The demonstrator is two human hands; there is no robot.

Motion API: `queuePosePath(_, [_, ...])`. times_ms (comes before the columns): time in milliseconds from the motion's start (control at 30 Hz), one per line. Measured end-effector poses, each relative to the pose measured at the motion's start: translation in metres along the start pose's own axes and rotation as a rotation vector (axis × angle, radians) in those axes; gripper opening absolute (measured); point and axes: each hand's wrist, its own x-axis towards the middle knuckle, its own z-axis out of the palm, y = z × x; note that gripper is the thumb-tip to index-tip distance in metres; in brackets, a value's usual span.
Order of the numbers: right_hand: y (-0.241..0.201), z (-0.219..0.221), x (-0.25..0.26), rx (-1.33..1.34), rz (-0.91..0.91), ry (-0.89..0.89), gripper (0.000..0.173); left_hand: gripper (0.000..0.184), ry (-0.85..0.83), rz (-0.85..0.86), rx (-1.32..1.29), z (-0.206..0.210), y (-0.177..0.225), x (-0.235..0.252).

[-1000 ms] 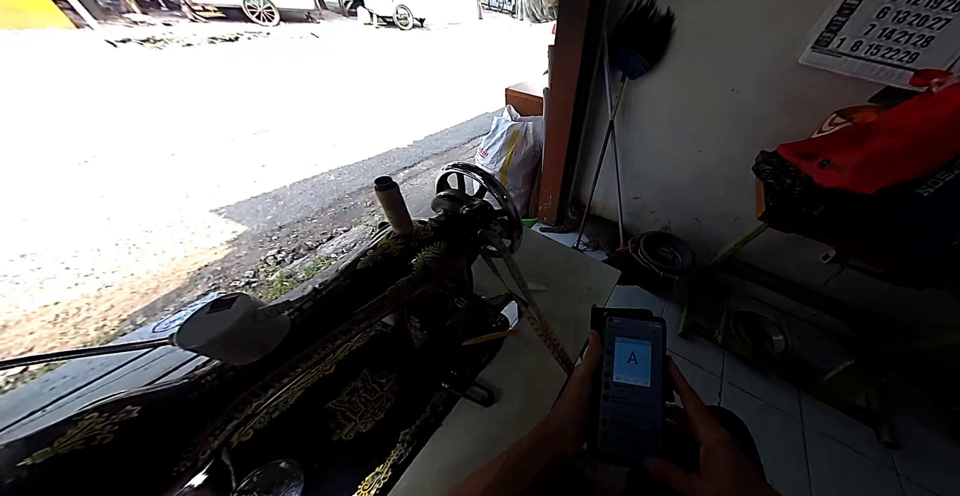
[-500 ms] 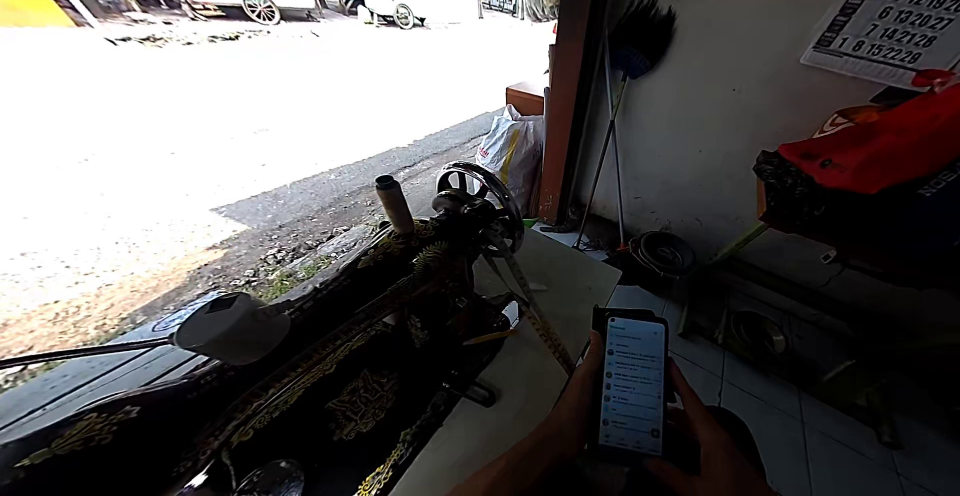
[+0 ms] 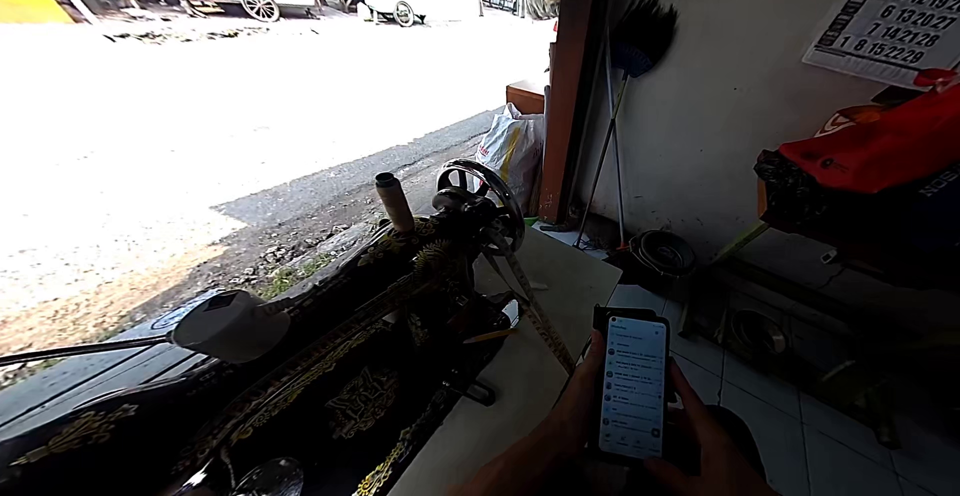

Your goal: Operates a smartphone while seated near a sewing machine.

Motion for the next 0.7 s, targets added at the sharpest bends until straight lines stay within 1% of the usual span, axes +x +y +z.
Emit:
queuePosePath(300, [0.0,0.0007,-0.0002,-0.012,0.005,0.005,0.117,0.07,-0.015,0.006,-0.005,-0.0007,-0.0001,0.0003])
queuePosePath(400, [0.003,0.0011,-0.0001,-0.012,-0.01,0.013,0.116,0.07,0.013,0.0,0.01,0.0013,0.0009,-0.0007])
queuePosePath(700, [0.0033,0.0003,-0.0009,-0.011,-0.007,-0.001,0.117,0.07,0.008,0.008,0.028,-0.0006,-0.0001,0.0001])
